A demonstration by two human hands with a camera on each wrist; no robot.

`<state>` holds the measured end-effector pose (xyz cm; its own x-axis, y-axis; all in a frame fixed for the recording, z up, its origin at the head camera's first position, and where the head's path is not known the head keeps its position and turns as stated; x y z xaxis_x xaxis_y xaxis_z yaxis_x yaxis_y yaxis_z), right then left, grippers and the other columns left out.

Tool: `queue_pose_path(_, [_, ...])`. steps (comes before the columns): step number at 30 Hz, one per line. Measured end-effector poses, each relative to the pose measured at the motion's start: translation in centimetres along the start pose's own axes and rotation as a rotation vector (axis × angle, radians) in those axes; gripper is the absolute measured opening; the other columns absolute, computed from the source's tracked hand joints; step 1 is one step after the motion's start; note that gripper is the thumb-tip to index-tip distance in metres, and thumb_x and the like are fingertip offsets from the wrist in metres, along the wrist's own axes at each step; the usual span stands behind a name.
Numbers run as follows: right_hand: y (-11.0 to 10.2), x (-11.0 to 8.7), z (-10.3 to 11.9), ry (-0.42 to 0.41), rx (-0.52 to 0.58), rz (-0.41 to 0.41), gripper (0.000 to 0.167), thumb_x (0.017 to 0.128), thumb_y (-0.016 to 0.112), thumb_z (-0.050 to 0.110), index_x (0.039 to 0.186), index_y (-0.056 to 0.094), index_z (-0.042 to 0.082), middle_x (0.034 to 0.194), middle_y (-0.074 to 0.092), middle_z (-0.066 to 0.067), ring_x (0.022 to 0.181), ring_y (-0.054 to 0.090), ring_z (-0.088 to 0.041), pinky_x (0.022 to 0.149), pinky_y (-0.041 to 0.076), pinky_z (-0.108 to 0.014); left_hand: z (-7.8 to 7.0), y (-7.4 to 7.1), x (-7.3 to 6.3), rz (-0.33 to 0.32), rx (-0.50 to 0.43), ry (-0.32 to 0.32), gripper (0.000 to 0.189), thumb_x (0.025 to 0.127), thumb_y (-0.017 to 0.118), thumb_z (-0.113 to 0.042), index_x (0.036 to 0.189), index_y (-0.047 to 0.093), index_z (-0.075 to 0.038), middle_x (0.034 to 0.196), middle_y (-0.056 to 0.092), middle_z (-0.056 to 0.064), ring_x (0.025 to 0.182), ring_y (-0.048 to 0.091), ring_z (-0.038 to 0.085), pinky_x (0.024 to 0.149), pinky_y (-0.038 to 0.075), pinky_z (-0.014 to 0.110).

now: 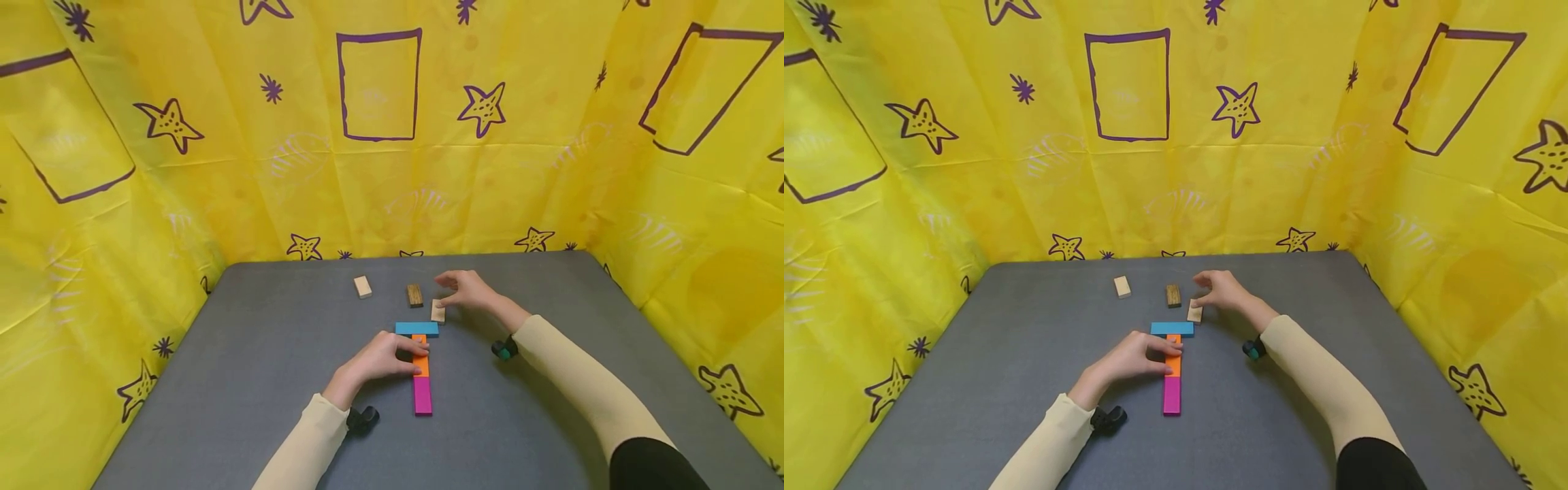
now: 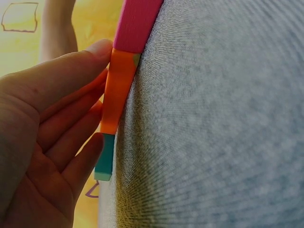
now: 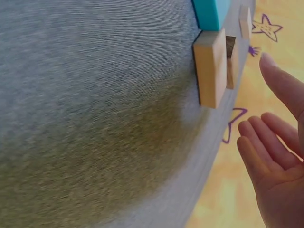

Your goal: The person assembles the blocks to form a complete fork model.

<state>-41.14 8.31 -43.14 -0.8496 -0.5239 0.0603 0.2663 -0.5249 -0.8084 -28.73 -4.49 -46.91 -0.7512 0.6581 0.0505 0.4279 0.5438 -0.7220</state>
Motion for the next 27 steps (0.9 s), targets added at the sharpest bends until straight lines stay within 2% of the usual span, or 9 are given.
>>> queue_pose_path(7, [0.5,1.2,1.2,-0.048,0.002,0.019,0.067,0.076,0.08,0.029,0.13,0.054,0.0,0.13,0.058,-0.015,0.12,0.055,-0.031,0.099,0.045,-0.045,0.0,0.0,-0.1,0.014,0.003,-0.014,0.035,0.082,0.074,-0.033,0.116,0.07,-0.023,0.118,0.065,-0.018,0.113,0.058,0.0,0.097,0.046,0.024])
queue_pose_path(12, [1.1,1.9,1.8,-0.048,0.017,0.043,0.067,0.077,0.079,0.026,0.132,0.052,0.0,0.133,0.056,-0.015,0.122,0.053,-0.032,0.101,0.044,-0.045,0.0,0.0,-0.2,0.026,0.01,-0.022,0.036,0.082,0.073,-0.033,0.117,0.07,-0.023,0.119,0.064,-0.018,0.114,0.057,0.0,0.098,0.045,0.025])
queue_pose_path(20, [2.1,3.0,1.3,-0.028,0.025,0.068,0.069,0.076,0.079,0.028,0.133,0.051,0.0,0.133,0.056,-0.014,0.124,0.052,-0.03,0.101,0.044,-0.044,0.1,0.1,-0.1,0.022,0.008,0.001,0.036,0.083,0.073,-0.035,0.117,0.07,-0.024,0.118,0.064,-0.02,0.113,0.057,-0.001,0.097,0.046,0.024])
queue_pose_path(27, [3.0,3.6,1.1,-0.031,0.019,0.086,0.069,0.076,0.079,0.028,0.133,0.051,0.001,0.134,0.056,-0.014,0.123,0.053,-0.029,0.101,0.044,-0.043,0.3,0.2,-0.1,0.026,0.001,-0.004,0.036,0.083,0.073,-0.034,0.117,0.069,-0.024,0.118,0.064,-0.021,0.114,0.057,0.0,0.098,0.045,0.025])
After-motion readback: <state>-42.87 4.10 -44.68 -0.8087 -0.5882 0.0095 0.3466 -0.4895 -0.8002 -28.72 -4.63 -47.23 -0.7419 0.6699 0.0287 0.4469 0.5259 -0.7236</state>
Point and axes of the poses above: each hand's wrist, its own x-axis towards the middle knuckle, its own y-axis out of the palm, z = x × y, the point moved 10 cm from there along x, towards the middle knuckle
